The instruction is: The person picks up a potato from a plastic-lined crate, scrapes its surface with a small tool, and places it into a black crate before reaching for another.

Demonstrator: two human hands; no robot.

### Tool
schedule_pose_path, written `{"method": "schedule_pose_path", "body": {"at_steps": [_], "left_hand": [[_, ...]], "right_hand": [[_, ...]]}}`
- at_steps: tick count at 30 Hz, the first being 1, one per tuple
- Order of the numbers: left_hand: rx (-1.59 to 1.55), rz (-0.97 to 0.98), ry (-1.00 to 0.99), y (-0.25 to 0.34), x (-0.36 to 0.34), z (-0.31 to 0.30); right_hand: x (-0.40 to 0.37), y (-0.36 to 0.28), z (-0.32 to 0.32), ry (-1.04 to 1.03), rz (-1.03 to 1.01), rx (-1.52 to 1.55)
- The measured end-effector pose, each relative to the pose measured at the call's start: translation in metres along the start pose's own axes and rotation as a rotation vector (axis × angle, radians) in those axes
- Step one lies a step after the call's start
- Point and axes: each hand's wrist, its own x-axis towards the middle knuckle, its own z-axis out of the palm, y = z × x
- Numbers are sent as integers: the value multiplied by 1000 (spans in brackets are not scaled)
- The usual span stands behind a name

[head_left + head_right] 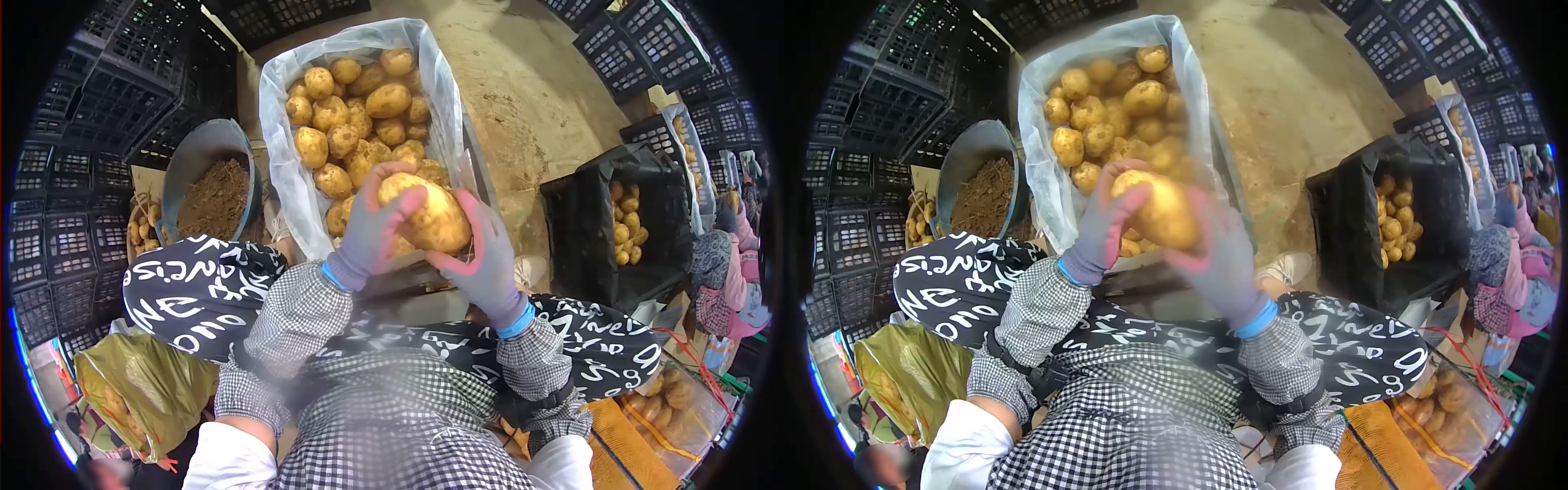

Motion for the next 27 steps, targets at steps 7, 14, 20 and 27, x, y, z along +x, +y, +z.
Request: {"method": "schedule_pose_path", "body": {"at_steps": [7,14,20,27], "left_hand": [[272,160,-3,-27,19,-29],[392,116,36,-32,15,-28],[292,373,-48,-20,12,-15],[426,237,-239,-10,4,-6]], "right_hand": [[-1,-1,6,-143,462,553],[5,12,-4,-70,129,253],[13,1,-9,-214,338,963],[8,13,-30,-176,450,1064]]}}
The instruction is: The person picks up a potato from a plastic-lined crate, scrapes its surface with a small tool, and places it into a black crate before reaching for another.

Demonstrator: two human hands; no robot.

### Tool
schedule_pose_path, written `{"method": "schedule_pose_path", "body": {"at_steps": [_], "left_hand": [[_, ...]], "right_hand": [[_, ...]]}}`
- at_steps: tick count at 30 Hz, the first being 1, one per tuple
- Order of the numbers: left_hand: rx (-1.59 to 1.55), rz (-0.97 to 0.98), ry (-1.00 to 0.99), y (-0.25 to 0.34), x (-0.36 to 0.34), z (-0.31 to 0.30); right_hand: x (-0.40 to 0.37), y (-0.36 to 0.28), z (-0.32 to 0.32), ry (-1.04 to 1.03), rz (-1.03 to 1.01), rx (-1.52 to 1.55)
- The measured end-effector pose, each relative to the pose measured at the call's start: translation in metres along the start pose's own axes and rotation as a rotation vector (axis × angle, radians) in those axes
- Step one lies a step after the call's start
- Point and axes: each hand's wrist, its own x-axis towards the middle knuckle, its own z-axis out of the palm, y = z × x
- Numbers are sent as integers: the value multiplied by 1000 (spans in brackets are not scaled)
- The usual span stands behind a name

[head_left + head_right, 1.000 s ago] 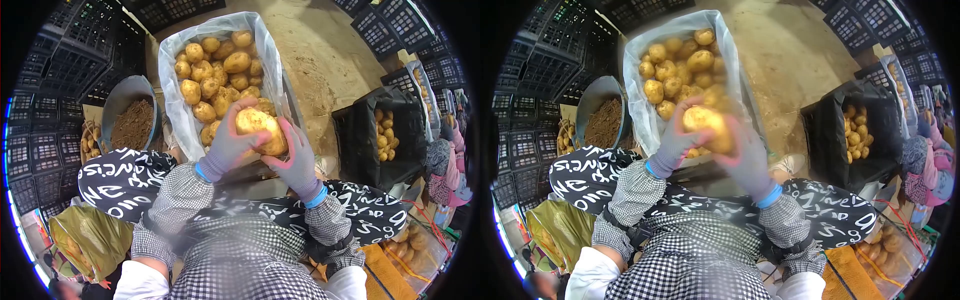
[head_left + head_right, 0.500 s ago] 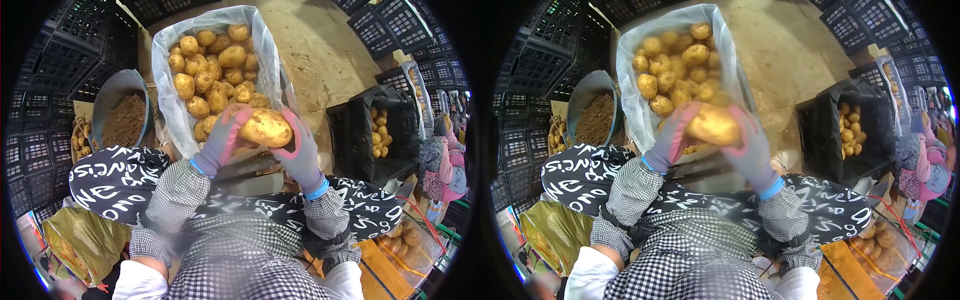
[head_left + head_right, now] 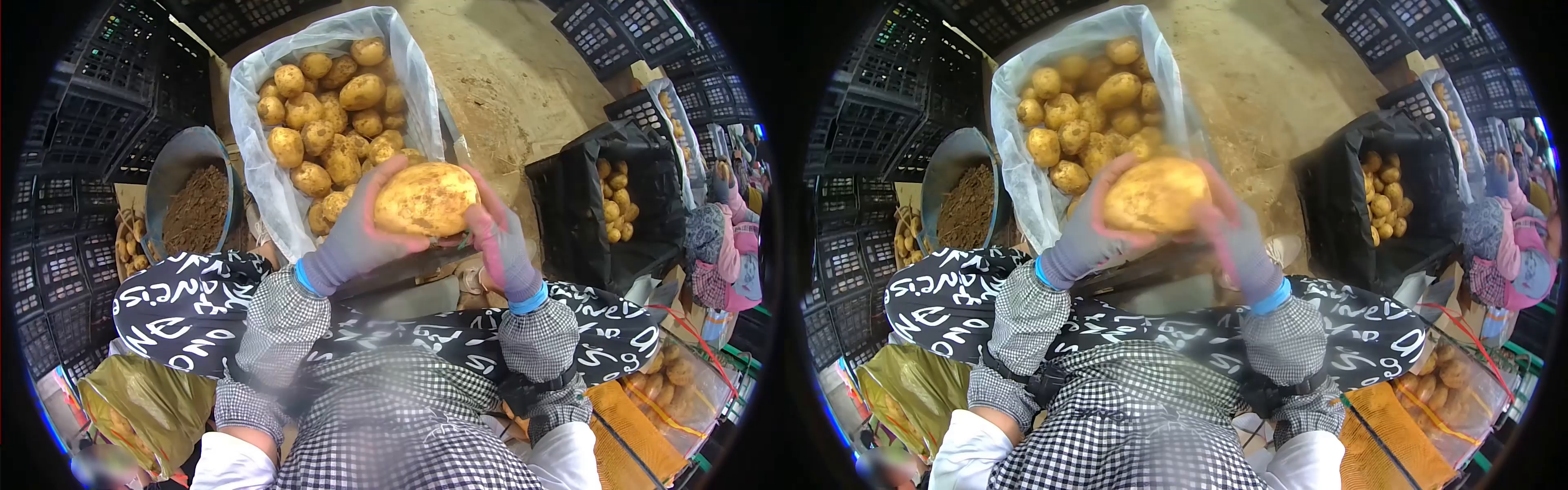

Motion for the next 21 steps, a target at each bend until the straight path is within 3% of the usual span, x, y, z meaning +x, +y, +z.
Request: {"method": "schedule_pose_path", "body": {"at_steps": [1,4,13,15,18,21], "left_hand": [[76,7,-19,-2,1,-1],[180,-14,-55,-5,-2,-4],[-235,-103,-92,9,-8,-5],[-112,65,-121,2,-7,-8],[-182,-226,-62,7,-6,-10],[49,-129,-100,6,-6,-6]], "right_hand": [[0,2,-4,25,18,-6],[2,5,-5,30,-231,-268],[0,-10,16,24,-111,-158],[2,-6,17,66,-184,-256],[0,-7,13,137,-211,-314],[3,-1,7,195,-168,-253]]}}
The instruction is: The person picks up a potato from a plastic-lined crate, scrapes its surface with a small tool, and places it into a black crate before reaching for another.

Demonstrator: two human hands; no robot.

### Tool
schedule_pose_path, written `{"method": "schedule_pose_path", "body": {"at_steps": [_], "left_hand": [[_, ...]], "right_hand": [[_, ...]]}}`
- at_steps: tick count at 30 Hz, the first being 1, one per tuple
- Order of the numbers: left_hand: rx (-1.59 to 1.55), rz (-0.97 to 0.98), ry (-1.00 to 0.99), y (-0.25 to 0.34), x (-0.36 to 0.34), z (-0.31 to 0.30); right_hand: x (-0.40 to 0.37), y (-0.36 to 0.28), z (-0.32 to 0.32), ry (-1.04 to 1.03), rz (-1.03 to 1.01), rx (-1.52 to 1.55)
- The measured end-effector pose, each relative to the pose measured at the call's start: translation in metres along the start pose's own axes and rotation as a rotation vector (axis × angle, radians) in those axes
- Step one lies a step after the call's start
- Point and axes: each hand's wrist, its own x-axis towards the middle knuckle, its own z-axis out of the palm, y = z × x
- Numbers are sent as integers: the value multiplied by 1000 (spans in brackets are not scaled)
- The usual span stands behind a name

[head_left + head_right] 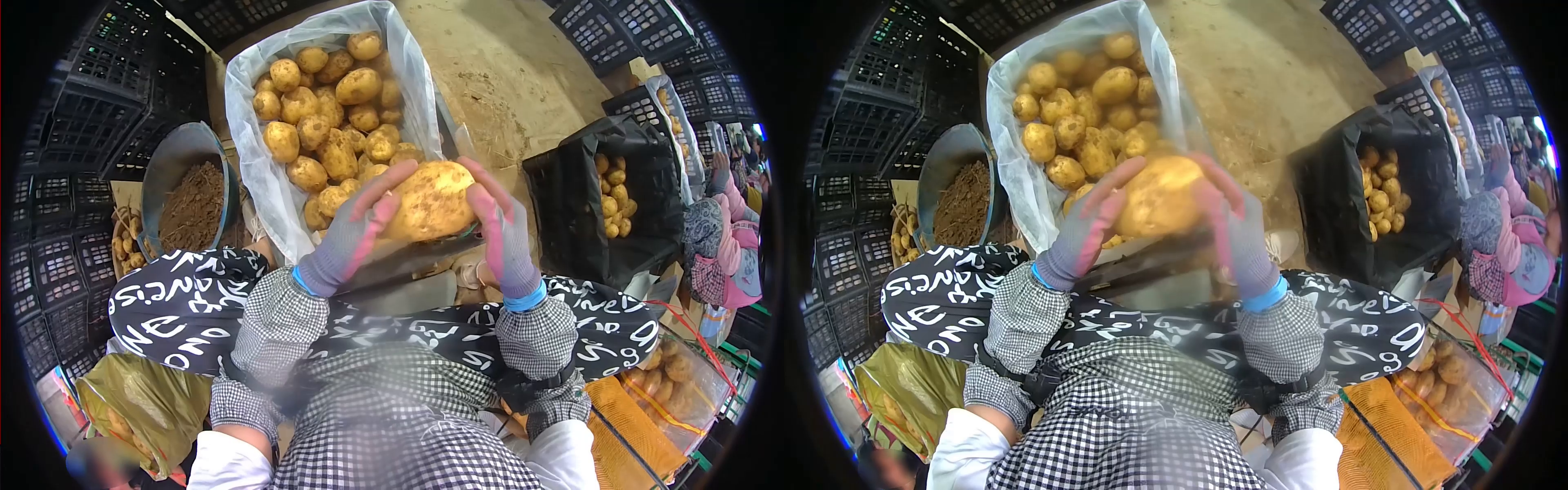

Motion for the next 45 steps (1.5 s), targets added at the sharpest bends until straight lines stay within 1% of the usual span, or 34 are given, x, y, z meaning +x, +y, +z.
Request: {"method": "schedule_pose_path", "body": {"at_steps": [4,6,9,10,12,13,15,16,18,21,22,23,25,27,28,30,31,34,37,40,42,44,45], "left_hand": [[-244,-56,24,-6,-2,11],[-376,-69,55,-10,-4,14],[237,259,148,-10,2,7],[150,240,142,-9,3,7],[-24,199,130,-3,3,9],[-120,102,110,2,2,8],[-314,-91,70,13,2,7],[-316,-52,76,9,3,7],[-320,23,91,-5,5,10],[-119,40,149,-15,3,15],[-149,52,140,-19,2,15],[-179,66,131,-22,2,14],[-269,-38,153,-6,3,10],[-392,-272,215,19,3,3],[-392,-243,213,16,2,4],[-391,-187,206,6,2,6],[-388,-202,219,5,2,5],[-380,-227,231,1,2,7],[-387,-213,212,-8,-1,11],[-436,-196,217,-9,0,16],[-446,-200,221,-8,0,17],[-221,-98,242,-17,0,16],[-107,-45,249,-20,0,16]], "right_hand": [[3,11,-4,107,94,79],[2,2,-7,44,137,47],[1,-7,-3,-58,231,75],[0,-7,-1,-93,270,99],[2,-5,-5,-113,224,200],[4,-3,-6,-125,200,249],[3,8,-5,-134,29,195],[3,12,-4,-139,-56,169],[1,13,-2,-106,-141,-57],[0,14,2,-78,-257,-382],[0,14,2,-75,-294,-490],[0,15,2,-76,-266,-443],[1,18,3,-75,-209,-347],[0,19,6,-73,-241,-431],[-1,19,6,-72,-257,-473],[0,16,10,-84,-43,-92],[0,13,12,-86,64,100],[-2,6,16,-68,65,73],[-2,2,15,-76,101,-95],[-1,18,4,-106,21,-95],[1,22,-11,-205,26,-128],[0,22,-15,-186,118,46],[-1,13,-7,-113,206,238]]}}
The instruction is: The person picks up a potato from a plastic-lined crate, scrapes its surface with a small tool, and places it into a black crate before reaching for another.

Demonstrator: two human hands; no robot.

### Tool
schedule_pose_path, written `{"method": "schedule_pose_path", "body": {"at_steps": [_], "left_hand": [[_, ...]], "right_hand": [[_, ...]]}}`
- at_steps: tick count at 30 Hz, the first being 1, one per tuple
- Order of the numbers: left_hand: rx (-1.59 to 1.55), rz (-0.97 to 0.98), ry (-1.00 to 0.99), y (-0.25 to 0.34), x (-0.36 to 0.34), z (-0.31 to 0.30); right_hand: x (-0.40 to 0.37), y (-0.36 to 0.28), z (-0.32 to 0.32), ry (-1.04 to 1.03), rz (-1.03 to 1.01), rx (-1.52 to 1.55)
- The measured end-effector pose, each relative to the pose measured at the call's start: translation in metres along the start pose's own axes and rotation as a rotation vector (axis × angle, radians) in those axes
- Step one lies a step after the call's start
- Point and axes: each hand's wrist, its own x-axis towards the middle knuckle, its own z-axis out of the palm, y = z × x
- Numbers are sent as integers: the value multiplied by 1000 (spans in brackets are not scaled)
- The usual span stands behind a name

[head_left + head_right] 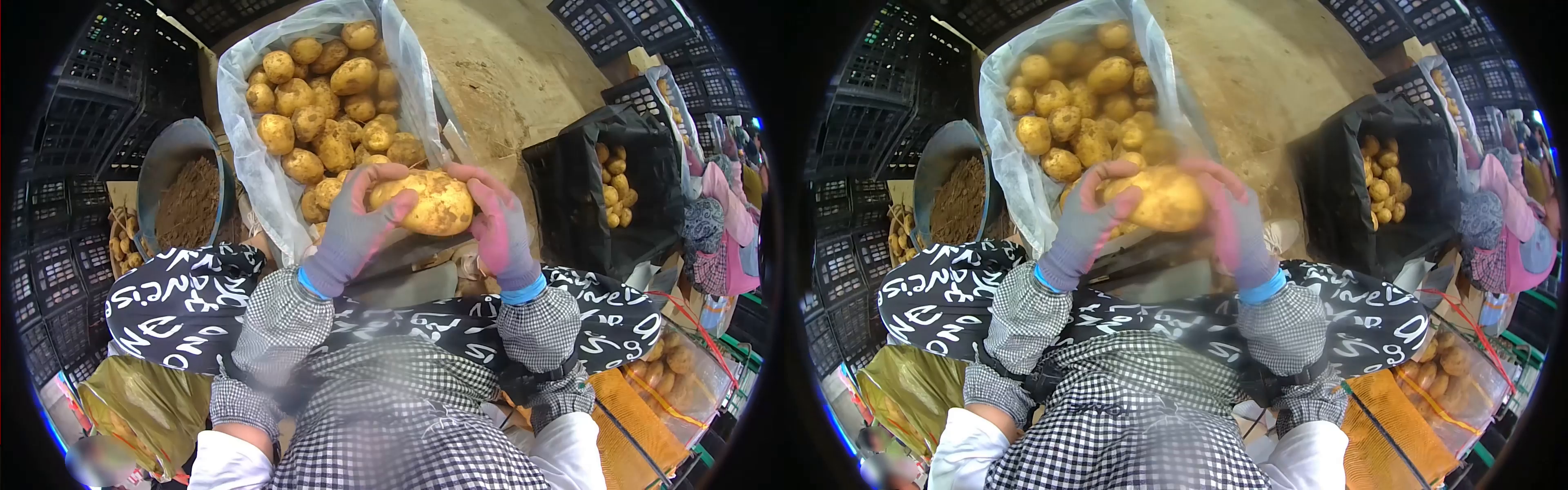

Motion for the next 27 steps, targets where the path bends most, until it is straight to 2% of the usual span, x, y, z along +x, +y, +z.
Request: {"method": "schedule_pose_path", "body": {"at_steps": [1,4,7,10,11,13,18,20,22,27], "left_hand": [[-70,-42,-6,-1,1,0],[-232,-136,-12,3,2,3],[-261,-164,-5,10,-1,3],[-252,-174,-11,8,-3,7],[-235,-169,-23,10,-4,8],[-229,-152,-26,11,-3,8],[-329,-153,44,16,1,-4],[-405,-162,-18,15,2,-6],[-437,-150,-62,17,0,-6],[-435,-52,-53,26,-1,3]], "right_hand": [[-1,-4,8,61,68,202],[-5,-4,20,60,-196,-440],[-2,10,16,129,-296,-757],[0,4,4,113,38,-66],[-1,5,1,113,34,-38],[2,7,-2,106,23,14],[-2,-1,18,97,-311,-366],[-1,-4,17,76,-350,-359],[-5,-12,11,22,-318,-180],[-3,-12,-2,47,-254,-202]]}}
